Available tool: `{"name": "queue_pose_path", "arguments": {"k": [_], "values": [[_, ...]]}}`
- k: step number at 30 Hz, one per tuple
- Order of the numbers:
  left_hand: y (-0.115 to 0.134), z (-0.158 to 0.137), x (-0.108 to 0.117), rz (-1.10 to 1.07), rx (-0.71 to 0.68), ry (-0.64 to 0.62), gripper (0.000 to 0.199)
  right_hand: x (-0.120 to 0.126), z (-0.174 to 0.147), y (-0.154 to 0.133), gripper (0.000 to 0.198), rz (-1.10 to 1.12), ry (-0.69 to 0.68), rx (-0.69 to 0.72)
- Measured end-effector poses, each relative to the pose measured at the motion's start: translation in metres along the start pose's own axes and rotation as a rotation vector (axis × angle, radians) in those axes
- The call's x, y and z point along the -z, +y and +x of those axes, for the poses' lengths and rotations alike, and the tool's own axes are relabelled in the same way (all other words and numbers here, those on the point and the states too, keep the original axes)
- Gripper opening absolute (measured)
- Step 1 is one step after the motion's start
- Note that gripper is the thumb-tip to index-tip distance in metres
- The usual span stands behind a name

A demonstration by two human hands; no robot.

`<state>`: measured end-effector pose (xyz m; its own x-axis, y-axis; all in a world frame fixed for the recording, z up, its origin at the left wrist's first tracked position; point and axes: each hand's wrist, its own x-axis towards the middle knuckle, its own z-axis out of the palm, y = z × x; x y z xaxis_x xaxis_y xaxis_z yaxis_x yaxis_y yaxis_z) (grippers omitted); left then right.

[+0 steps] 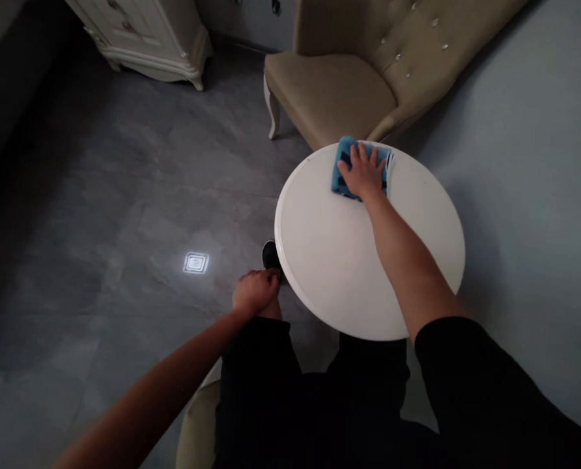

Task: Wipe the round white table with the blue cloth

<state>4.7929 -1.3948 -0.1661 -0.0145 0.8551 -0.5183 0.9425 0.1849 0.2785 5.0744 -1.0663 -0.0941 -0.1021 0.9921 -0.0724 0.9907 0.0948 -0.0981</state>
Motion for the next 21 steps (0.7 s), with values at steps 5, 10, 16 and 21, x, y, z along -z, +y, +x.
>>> {"name": "queue_pose_path", "arguments": {"k": [5,10,16,21], "values": [[-0.004,0.01,0.006,-0.019,0.013,-0.011,0.046,0.009,0.089,-0.001,0.085,0.03,-0.037,-0.017],[-0.004,0.01,0.007,-0.029,0.03,-0.013,0.045,0.008,0.102,-0.003,0.082,0.069,-0.033,-0.017],[-0.003,0.0,0.002,0.017,0.022,0.017,0.049,-0.003,0.021,-0.014,0.08,0.006,0.053,0.055],[-0.005,-0.012,-0.001,0.032,0.017,0.022,0.053,-0.012,-0.122,-0.039,0.077,-0.036,0.026,0.091]]}}
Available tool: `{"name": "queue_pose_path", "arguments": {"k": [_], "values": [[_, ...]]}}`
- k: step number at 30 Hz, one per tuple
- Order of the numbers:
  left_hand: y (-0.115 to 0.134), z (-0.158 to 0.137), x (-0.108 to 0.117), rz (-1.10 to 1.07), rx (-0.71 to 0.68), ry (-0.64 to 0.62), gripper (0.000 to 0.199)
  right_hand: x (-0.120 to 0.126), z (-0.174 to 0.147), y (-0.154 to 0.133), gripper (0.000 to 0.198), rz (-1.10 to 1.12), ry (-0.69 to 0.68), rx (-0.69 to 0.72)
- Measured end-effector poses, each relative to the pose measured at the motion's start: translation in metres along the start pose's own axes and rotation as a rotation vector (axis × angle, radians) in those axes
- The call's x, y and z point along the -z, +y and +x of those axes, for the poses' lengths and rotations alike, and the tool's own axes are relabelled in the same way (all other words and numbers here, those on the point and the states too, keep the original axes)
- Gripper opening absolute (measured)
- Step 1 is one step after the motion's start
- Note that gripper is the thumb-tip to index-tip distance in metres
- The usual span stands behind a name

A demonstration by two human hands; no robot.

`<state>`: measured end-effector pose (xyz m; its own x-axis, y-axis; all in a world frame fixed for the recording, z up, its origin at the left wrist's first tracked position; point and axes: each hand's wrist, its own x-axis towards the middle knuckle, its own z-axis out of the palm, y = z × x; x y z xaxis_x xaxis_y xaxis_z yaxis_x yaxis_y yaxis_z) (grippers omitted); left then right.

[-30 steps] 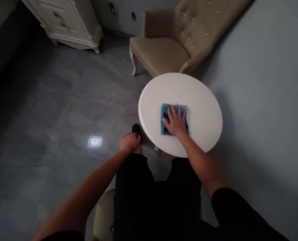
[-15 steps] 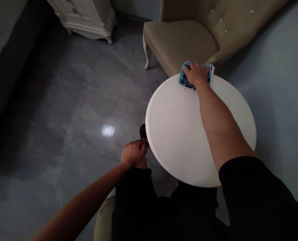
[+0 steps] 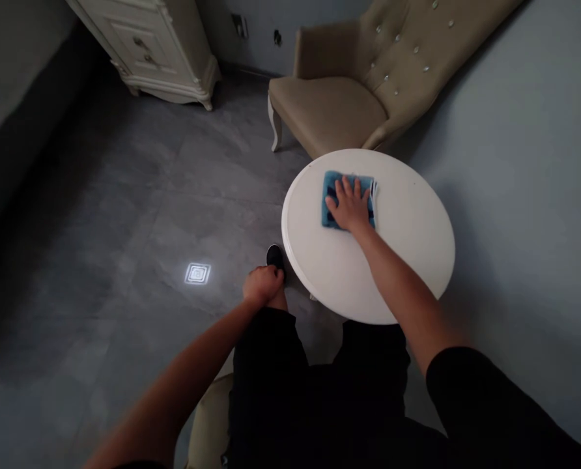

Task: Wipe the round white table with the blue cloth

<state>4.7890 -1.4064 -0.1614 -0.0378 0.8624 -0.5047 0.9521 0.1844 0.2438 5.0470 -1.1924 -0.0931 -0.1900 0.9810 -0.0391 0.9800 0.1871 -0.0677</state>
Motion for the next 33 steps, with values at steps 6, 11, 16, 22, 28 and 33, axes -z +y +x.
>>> {"name": "queue_pose_path", "arguments": {"k": [6,11,16,22,28,33], "values": [[-0.004,-0.014,-0.007,-0.001,-0.014,0.02,0.053,-0.011,-0.199,-0.054,0.078,-0.031,-0.003,0.102],[-0.005,-0.018,-0.011,-0.004,-0.034,0.056,0.053,-0.019,-0.256,-0.071,0.079,-0.028,-0.026,0.165],[-0.006,-0.014,-0.011,-0.015,-0.029,0.046,0.052,-0.007,-0.163,-0.058,0.078,-0.03,-0.068,0.125],[-0.007,-0.003,-0.002,-0.045,0.016,0.003,0.054,-0.003,0.035,-0.029,0.082,-0.029,-0.04,0.016],[-0.012,0.009,0.005,-0.08,-0.001,-0.005,0.048,-0.011,0.187,-0.007,0.081,-0.01,-0.014,-0.014],[-0.008,0.012,0.007,-0.073,0.006,-0.017,0.047,-0.004,0.196,-0.01,0.08,0.025,-0.025,-0.022]]}}
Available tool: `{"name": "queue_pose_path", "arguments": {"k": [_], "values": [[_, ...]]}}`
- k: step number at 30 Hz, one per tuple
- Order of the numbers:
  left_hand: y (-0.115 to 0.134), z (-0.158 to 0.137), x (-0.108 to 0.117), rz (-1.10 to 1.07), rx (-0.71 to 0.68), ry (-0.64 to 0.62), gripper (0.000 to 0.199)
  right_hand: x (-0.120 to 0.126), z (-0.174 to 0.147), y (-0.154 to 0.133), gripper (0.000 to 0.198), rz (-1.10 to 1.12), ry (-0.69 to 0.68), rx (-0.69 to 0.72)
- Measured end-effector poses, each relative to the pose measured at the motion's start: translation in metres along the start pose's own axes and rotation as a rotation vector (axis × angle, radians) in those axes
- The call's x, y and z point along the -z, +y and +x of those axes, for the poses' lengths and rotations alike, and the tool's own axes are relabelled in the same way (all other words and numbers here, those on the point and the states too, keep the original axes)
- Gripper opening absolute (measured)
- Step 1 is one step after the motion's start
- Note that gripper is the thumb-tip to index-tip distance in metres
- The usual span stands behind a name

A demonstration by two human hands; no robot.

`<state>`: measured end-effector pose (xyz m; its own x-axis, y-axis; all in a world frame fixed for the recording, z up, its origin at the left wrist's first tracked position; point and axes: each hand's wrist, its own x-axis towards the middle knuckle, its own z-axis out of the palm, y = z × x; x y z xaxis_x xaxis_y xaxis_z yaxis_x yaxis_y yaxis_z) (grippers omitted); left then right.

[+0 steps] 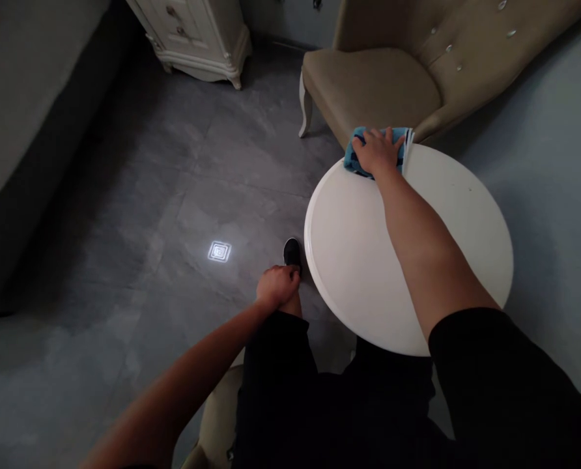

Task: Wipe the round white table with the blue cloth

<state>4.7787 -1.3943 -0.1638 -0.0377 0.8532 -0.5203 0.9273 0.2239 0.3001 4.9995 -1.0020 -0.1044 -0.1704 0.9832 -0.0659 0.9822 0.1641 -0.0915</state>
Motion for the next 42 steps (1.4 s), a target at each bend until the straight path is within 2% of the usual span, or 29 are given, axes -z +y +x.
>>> {"name": "queue_pose_path", "arguments": {"k": [3,6,8,12,15,17,19,21,24,27,32,35,38,40,42], "values": [[0.004,-0.002,-0.003,0.022,0.008,0.007,0.05,0.005,-0.036,-0.009,0.077,0.003,0.003,0.005],[0.005,-0.005,-0.009,0.047,0.004,0.019,0.054,0.005,-0.096,-0.025,0.078,0.002,0.004,0.028],[0.003,-0.008,-0.013,0.047,-0.006,0.026,0.054,0.002,-0.152,-0.039,0.078,-0.005,-0.001,0.059],[-0.003,-0.016,-0.019,0.038,0.001,0.031,0.054,-0.01,-0.288,-0.066,0.079,-0.019,0.0,0.169],[-0.006,-0.022,-0.022,0.038,0.009,0.055,0.053,-0.021,-0.377,-0.077,0.082,-0.023,0.008,0.246],[-0.007,-0.026,-0.022,0.034,0.008,0.068,0.053,-0.027,-0.412,-0.079,0.083,-0.034,0.001,0.268],[-0.007,-0.028,-0.022,0.03,0.005,0.065,0.052,-0.029,-0.422,-0.08,0.082,-0.029,-0.016,0.271],[-0.006,-0.029,-0.021,0.031,0.007,0.063,0.052,-0.027,-0.409,-0.08,0.082,-0.007,-0.023,0.271],[-0.005,-0.028,-0.02,0.038,0.006,0.061,0.053,-0.021,-0.356,-0.082,0.082,0.014,-0.017,0.269],[-0.005,-0.024,-0.017,0.032,0.003,0.043,0.054,-0.016,-0.275,-0.081,0.08,0.026,-0.008,0.224],[-0.004,-0.014,-0.01,0.011,0.03,0.011,0.055,-0.017,-0.117,-0.071,0.08,0.048,0.027,0.142],[-0.005,-0.009,-0.004,-0.011,0.037,-0.016,0.051,-0.015,-0.046,-0.069,0.079,0.016,-0.018,0.106],[-0.007,-0.005,0.0,-0.039,0.05,-0.029,0.05,-0.009,-0.016,-0.072,0.077,-0.002,-0.086,0.05],[-0.008,-0.004,0.001,-0.037,0.055,-0.023,0.051,-0.005,-0.019,-0.075,0.077,0.007,-0.074,0.031],[-0.008,-0.004,-0.001,-0.024,0.053,-0.013,0.052,-0.001,-0.037,-0.08,0.078,0.013,-0.036,0.067]]}}
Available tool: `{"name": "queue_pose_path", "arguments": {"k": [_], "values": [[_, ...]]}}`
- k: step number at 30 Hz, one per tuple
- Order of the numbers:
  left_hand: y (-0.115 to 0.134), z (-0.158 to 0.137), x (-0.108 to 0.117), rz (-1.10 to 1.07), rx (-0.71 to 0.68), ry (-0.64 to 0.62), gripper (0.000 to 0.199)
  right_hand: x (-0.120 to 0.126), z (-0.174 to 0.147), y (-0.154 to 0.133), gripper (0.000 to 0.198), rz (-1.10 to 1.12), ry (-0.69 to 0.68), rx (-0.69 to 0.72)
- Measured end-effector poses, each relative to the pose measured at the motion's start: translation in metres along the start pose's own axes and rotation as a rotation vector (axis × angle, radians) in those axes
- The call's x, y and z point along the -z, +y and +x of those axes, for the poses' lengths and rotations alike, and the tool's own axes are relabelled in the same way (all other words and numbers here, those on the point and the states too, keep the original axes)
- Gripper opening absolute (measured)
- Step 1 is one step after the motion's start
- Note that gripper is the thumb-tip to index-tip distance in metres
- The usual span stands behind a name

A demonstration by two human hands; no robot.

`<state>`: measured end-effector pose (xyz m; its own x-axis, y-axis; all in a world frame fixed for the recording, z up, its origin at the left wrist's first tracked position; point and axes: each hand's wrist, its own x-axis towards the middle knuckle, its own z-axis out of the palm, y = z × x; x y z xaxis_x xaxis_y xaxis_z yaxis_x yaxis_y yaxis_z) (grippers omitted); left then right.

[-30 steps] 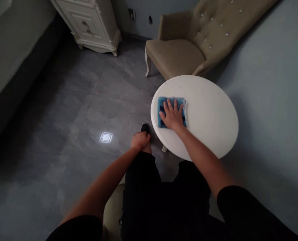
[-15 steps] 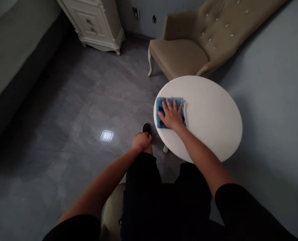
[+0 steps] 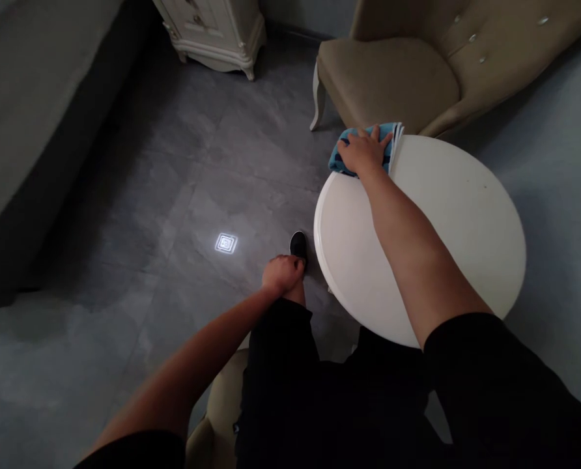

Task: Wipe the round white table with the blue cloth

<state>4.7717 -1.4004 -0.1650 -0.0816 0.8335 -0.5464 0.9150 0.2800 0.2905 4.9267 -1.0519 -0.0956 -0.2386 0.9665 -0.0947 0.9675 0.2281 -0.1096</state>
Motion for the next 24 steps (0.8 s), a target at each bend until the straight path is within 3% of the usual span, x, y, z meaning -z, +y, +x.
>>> {"name": "queue_pose_path", "arguments": {"k": [5,9,12,15,18,21,24], "values": [[-0.001,-0.002,-0.012,0.034,-0.011,0.039,0.054,-0.003,-0.088,-0.033,0.065,-0.004,-0.024,0.184],[-0.001,-0.009,-0.019,0.037,0.0,0.068,0.049,-0.011,-0.194,-0.056,0.064,0.009,-0.026,0.389],[0.001,-0.017,-0.021,0.01,0.016,0.076,0.049,-0.015,-0.285,-0.051,0.065,-0.002,-0.009,0.48],[0.004,-0.022,-0.023,0.013,0.016,0.085,0.054,-0.018,-0.37,-0.025,0.066,-0.035,-0.007,0.484],[0.007,-0.022,-0.027,0.068,0.021,0.103,0.051,-0.024,-0.438,0.016,0.067,-0.071,-0.049,0.4],[0.009,-0.018,-0.03,0.097,0.001,0.116,0.047,-0.031,-0.484,0.071,0.072,-0.074,-0.068,0.239],[0.012,-0.013,-0.032,0.109,-0.012,0.11,0.046,-0.032,-0.505,0.133,0.073,-0.051,0.007,0.003]]}}
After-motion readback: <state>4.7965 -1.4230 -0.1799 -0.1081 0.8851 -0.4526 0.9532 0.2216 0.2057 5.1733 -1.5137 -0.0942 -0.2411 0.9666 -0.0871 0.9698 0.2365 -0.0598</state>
